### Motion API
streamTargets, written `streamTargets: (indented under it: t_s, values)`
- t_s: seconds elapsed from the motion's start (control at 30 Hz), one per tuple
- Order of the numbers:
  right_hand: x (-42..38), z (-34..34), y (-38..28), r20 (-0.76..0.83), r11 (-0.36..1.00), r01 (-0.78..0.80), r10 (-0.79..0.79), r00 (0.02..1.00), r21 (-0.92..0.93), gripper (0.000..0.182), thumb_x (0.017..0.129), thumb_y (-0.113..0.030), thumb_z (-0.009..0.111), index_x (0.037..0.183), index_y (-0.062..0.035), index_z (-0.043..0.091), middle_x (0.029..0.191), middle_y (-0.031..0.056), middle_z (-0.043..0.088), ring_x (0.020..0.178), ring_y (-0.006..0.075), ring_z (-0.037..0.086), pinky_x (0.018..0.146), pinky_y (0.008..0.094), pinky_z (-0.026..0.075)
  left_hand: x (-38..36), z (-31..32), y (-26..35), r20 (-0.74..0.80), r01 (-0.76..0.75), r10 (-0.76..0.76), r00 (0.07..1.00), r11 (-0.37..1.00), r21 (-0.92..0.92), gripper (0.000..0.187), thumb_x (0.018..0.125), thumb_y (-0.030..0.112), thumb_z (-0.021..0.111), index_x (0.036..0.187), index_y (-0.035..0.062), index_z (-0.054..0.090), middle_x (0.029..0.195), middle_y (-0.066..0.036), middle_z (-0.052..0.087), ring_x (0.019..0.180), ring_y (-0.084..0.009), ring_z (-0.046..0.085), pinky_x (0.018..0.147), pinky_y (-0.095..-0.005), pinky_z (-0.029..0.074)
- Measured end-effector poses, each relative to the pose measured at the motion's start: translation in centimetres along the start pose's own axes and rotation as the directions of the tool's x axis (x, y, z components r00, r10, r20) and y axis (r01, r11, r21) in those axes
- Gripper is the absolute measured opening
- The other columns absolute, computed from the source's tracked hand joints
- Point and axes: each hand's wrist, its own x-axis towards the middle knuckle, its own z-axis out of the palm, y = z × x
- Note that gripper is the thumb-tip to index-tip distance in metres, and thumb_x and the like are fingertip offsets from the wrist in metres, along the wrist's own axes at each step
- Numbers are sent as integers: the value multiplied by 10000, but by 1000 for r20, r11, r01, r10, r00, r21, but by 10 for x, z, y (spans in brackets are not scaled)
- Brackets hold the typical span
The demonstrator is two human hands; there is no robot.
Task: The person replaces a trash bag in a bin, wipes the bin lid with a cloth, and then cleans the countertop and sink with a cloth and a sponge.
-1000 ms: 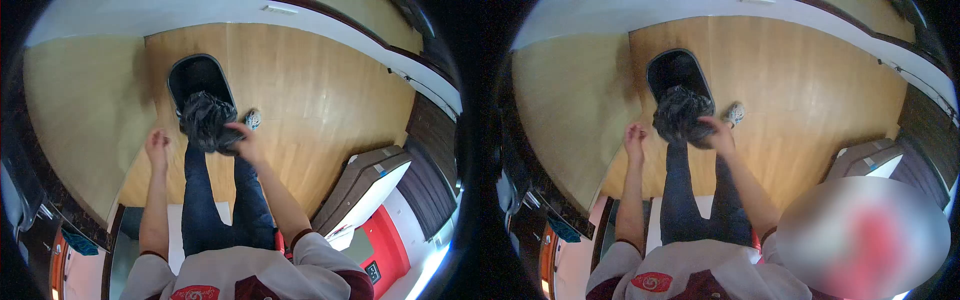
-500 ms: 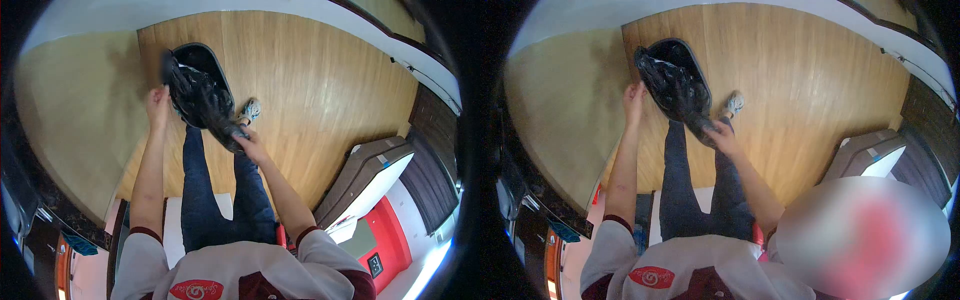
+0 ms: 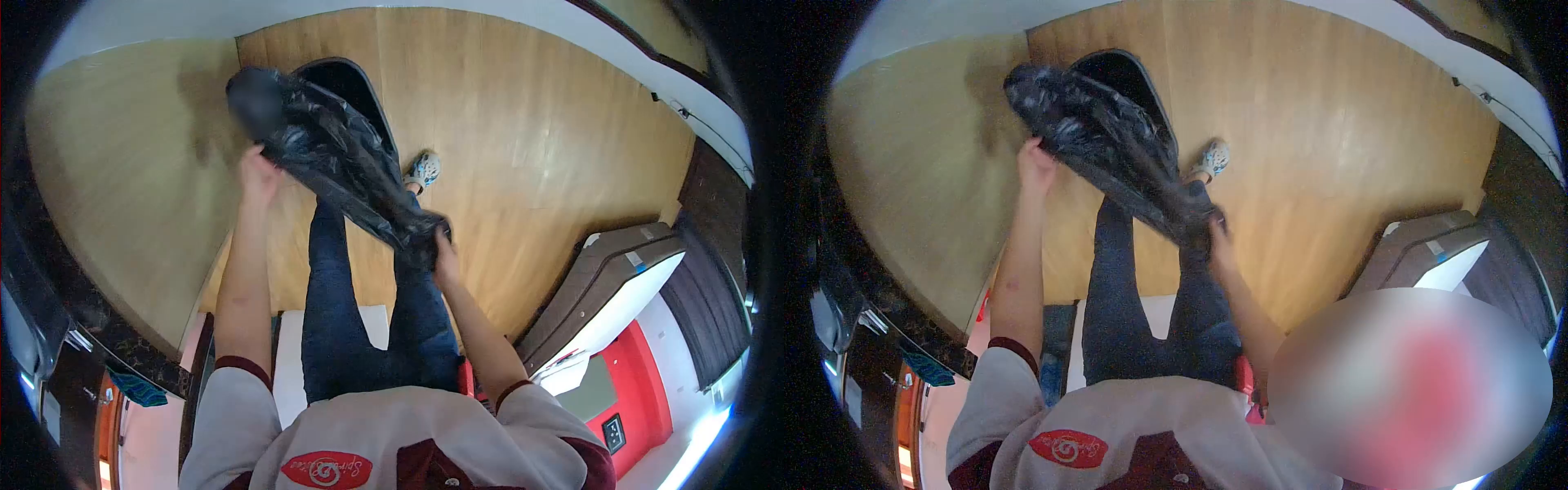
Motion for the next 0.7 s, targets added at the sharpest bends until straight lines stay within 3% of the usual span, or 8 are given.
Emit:
streamTargets:
  t_s: [0.07, 0.13, 0.23, 0.3, 0.43, 0.6, 0.63, 0.7]
  values:
    - [35, -20, 15, -132, 997, 59, -65, 989, -47, 515, 982, -419, 605, 1301, -16, 585, 1243, 111, 643, 1100, 250, 638, 916, 350, 540, -9, -54, -2, -229, -163, 162, 960, 986, 14, 374, 975, 287, 541, 1299, 104, 578, 1220, -99, 651, 1106, -244, 600, 1005, -400, 473]
    - [70, -25, 22, -239, 967, 63, -124, 963, -246, 515, 989, -424, 587, 1295, -9, 586, 1258, 119, 634, 1128, 256, 616, 908, 343, 536, -16, -65, 4, -391, -27, 79, 917, 990, 137, 352, 989, 306, 524, 1280, 116, 580, 1173, -80, 653, 1088, -227, 601, 1006, -391, 472]
    - [136, -38, 55, -68, 613, 122, -278, 958, -780, 547, 986, -448, 573, 1292, 6, 580, 1200, 143, 633, 1122, 278, 592, 811, 381, 553, -8, -92, -9, -446, -10, 169, 879, 941, 337, 300, 1013, 325, 502, 1250, 159, 580, 1133, -54, 651, 1057, -214, 623, 954, -373, 503]
    - [166, -14, 51, -354, 891, -66, -110, 929, -449, 485, 980, -446, 560, 1200, -17, 613, 1025, 122, 648, 983, 245, 618, 693, 412, 553, 31, -119, -23, -320, -87, 279, 905, 859, 504, 336, 1026, 348, 494, 1315, 191, 566, 1209, -61, 655, 1087, -222, 634, 937, -359, 506]
    - [252, -23, 28, -329, 948, 36, -145, 933, -317, 289, 976, -388, 519, 991, -114, 608, 834, 32, 640, 749, 133, 609, 647, 365, 536, 125, -161, -28, -369, 104, 51, 928, 916, 387, 329, 989, 343, 564, 1268, 171, 595, 1064, -42, 657, 967, -173, 636, 861, -329, 518]
    - [261, -16, -32, -185, 891, 57, -156, 970, -451, 302, 933, -198, 580, 1217, -96, 577, 995, 54, 659, 929, 182, 637, 792, 364, 526, 121, -156, -27, -343, 90, 105, 933, 856, 508, 379, 946, 290, 626, 1286, 131, 571, 1084, -69, 646, 990, -196, 624, 874, -349, 514]
    - [248, -15, -33, -81, 712, 270, -417, 905, -649, 351, 908, -171, 607, 1247, -89, 563, 1057, 76, 644, 996, 212, 618, 834, 383, 516, 107, -141, -23, -287, 40, 161, 944, 809, 587, 405, 935, 271, 639, 1300, 117, 558, 1111, -83, 646, 1028, -212, 619, 896, -359, 510]
    - [215, -7, -31, 275, 116, 529, -750, 601, -841, 468, 857, -117, 661, 1305, -76, 535, 1179, 119, 613, 1131, 272, 579, 919, 420, 497, 67, -114, -20, -39, -111, 503, 863, 264, 958, 485, 881, 190, 669, 1333, 97, 521, 1167, -113, 631, 1132, -257, 580, 958, -389, 482]
